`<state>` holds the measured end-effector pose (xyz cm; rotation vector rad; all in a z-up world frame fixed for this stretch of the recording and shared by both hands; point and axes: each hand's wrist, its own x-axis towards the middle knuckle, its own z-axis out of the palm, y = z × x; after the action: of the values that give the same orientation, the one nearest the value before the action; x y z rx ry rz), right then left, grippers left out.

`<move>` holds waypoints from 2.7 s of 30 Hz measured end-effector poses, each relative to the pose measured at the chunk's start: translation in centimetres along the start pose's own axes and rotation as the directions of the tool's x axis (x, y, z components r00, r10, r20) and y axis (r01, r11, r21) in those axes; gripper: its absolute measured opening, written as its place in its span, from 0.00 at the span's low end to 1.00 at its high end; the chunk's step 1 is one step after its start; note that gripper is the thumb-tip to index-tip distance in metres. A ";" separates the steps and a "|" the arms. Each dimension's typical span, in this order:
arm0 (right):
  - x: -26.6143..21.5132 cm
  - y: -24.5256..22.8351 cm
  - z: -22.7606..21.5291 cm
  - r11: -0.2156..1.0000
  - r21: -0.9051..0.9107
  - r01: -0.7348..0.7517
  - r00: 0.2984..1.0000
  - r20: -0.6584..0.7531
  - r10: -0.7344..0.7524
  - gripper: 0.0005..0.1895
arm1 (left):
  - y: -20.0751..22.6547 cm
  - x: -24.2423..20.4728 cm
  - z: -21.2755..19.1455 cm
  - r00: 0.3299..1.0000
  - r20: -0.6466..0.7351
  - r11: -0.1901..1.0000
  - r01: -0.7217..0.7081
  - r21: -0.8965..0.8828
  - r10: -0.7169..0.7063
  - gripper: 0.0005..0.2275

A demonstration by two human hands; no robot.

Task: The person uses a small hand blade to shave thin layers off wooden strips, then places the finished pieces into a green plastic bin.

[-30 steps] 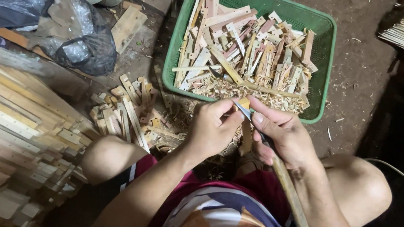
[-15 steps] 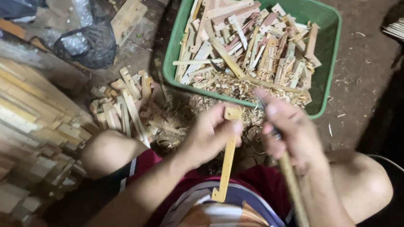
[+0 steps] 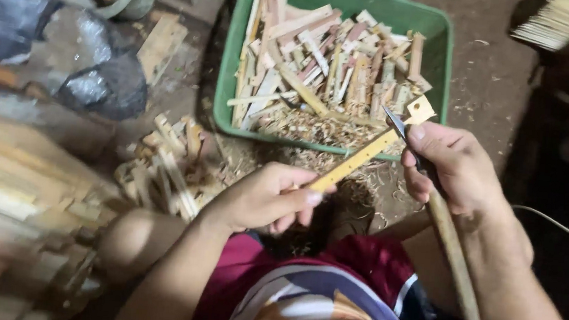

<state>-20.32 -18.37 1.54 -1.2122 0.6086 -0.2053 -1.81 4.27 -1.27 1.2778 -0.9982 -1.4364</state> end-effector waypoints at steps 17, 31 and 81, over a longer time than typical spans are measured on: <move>4.0 8.4 -9.4 0.953 0.257 0.160 0.980 -0.156 -0.123 0.18 | -1.9 14.4 5.0 0.739 -0.482 0.653 0.075 0.754 0.471 0.12; 2.8 8.9 -9.6 0.938 0.343 0.047 0.984 -0.179 0.016 0.15 | -4.2 11.3 5.4 0.850 -0.371 0.626 0.064 0.777 0.374 0.10; 4.1 10.0 -8.8 0.946 0.311 -0.094 0.996 0.030 0.089 0.20 | -4.5 10.2 7.5 0.750 -0.581 0.879 -0.001 0.477 0.316 0.13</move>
<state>-23.36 -23.83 -10.90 -0.8769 0.5925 -0.2055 -9.97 -4.68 -7.01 1.8060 -0.9423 -0.5291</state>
